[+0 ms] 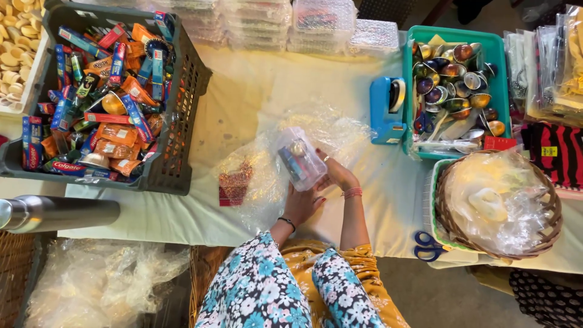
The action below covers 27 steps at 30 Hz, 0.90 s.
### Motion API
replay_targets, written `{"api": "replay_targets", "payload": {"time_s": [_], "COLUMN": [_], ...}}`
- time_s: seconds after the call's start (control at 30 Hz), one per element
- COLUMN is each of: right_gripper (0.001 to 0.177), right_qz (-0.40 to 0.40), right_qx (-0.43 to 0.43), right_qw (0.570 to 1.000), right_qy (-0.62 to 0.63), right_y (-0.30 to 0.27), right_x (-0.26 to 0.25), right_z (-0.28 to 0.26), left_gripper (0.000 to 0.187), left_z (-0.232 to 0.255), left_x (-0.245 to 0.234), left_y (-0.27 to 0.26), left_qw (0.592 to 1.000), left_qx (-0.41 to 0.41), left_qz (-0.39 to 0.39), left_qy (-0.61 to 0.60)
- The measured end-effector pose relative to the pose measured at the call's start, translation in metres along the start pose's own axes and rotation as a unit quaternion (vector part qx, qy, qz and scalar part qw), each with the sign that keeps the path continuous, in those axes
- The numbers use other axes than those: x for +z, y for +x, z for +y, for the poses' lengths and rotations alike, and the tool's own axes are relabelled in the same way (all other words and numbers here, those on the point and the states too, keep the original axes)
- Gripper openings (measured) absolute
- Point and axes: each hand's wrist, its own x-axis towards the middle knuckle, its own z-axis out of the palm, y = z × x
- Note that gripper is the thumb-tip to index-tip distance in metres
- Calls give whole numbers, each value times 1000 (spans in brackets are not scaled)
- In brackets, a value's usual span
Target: The person unwraps a small red packet and places it on the table. They then pick up a toothpaste tube and a spoon, placing them into a clear plastic container. Finally, they wrap the container in bubble wrap.
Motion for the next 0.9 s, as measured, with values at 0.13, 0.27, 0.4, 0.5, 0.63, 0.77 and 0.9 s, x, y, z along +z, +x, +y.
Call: {"api": "replay_targets", "payload": {"time_s": [0.13,0.27,0.4,0.5,0.63,0.77,0.9], "right_gripper": [59,48,45,47,46,39,37], "right_qz": [72,29,32,55,31,10,18], "right_qx": [-84,-177,-140,-94,-108,-133,-136], "right_qw": [990,978,987,994,980,965,965], "right_qy": [-84,-106,-68,6,165,225,225], "right_y": [-25,-8,13,38,51,52,61], "right_x": [11,0,1,-12,-27,-30,-35], "right_z": [-17,-7,10,39,67,74,77], "left_gripper": [59,64,62,67,51,65,68], "left_z": [-9,-24,-11,-7,-4,-12,-16], "left_x": [15,51,21,11,-4,0,-3], "left_y": [-3,-8,-3,-2,-2,-7,-21], "left_qw": [999,999,998,1000,998,1000,999], "left_qx": [18,-5,-40,0,-21,21,28], "left_qz": [45,36,-45,23,-63,-18,-29], "left_qy": [22,24,-3,2,9,3,6]}}
